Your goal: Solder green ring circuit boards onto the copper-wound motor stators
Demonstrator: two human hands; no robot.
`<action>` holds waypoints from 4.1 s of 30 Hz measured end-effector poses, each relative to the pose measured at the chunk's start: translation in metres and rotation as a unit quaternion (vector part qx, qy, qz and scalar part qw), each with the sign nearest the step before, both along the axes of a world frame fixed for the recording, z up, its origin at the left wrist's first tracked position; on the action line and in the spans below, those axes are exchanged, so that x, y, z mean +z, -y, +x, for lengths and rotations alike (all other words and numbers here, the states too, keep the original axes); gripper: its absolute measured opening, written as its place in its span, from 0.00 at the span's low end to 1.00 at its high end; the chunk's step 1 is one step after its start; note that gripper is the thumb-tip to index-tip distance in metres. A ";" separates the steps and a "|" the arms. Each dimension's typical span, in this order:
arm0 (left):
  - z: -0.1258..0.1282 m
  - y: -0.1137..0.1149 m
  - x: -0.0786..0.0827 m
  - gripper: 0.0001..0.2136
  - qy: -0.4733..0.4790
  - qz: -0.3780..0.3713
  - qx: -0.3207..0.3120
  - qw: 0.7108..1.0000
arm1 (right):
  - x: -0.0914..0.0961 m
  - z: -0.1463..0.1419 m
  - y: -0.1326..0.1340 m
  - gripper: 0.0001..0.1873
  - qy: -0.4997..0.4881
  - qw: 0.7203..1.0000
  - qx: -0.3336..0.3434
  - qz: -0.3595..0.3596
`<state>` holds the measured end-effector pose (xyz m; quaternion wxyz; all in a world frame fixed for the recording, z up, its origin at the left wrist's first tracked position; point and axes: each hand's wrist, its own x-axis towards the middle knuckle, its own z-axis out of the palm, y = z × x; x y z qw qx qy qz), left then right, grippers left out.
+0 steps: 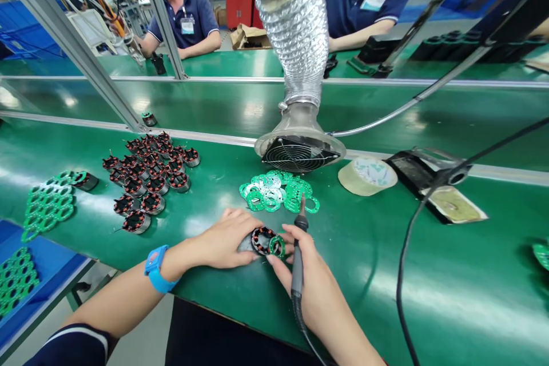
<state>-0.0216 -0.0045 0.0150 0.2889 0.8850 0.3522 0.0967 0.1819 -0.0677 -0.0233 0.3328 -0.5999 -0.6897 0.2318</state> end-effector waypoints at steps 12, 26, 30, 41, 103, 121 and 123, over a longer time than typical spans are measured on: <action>-0.007 -0.013 -0.009 0.16 0.079 -0.028 0.022 0.996 | 0.024 -0.031 -0.021 0.20 0.166 0.976 0.043 0.137; 0.011 0.003 -0.009 0.18 0.168 -0.020 0.057 0.984 | 0.003 -0.029 -0.006 0.28 -0.010 0.993 0.018 0.114; 0.020 0.007 -0.010 0.13 0.139 -0.012 0.091 0.986 | -0.002 -0.032 -0.007 0.29 -0.060 0.993 -0.013 0.103; 0.003 0.000 -0.002 0.20 0.048 0.032 0.013 0.998 | -0.009 -0.039 -0.007 0.30 -0.129 0.978 -0.077 0.148; 0.003 -0.022 -0.016 0.03 0.204 -0.225 0.236 0.923 | -0.006 -0.008 -0.004 0.09 -0.206 0.962 -0.028 0.179; 0.003 -0.025 -0.017 0.03 0.202 -0.232 0.229 0.924 | 0.006 -0.024 -0.022 0.22 -0.043 0.988 0.038 0.142; 0.004 -0.025 -0.017 0.03 0.202 -0.231 0.226 0.924 | 0.007 -0.026 -0.026 0.25 0.006 0.987 0.091 0.133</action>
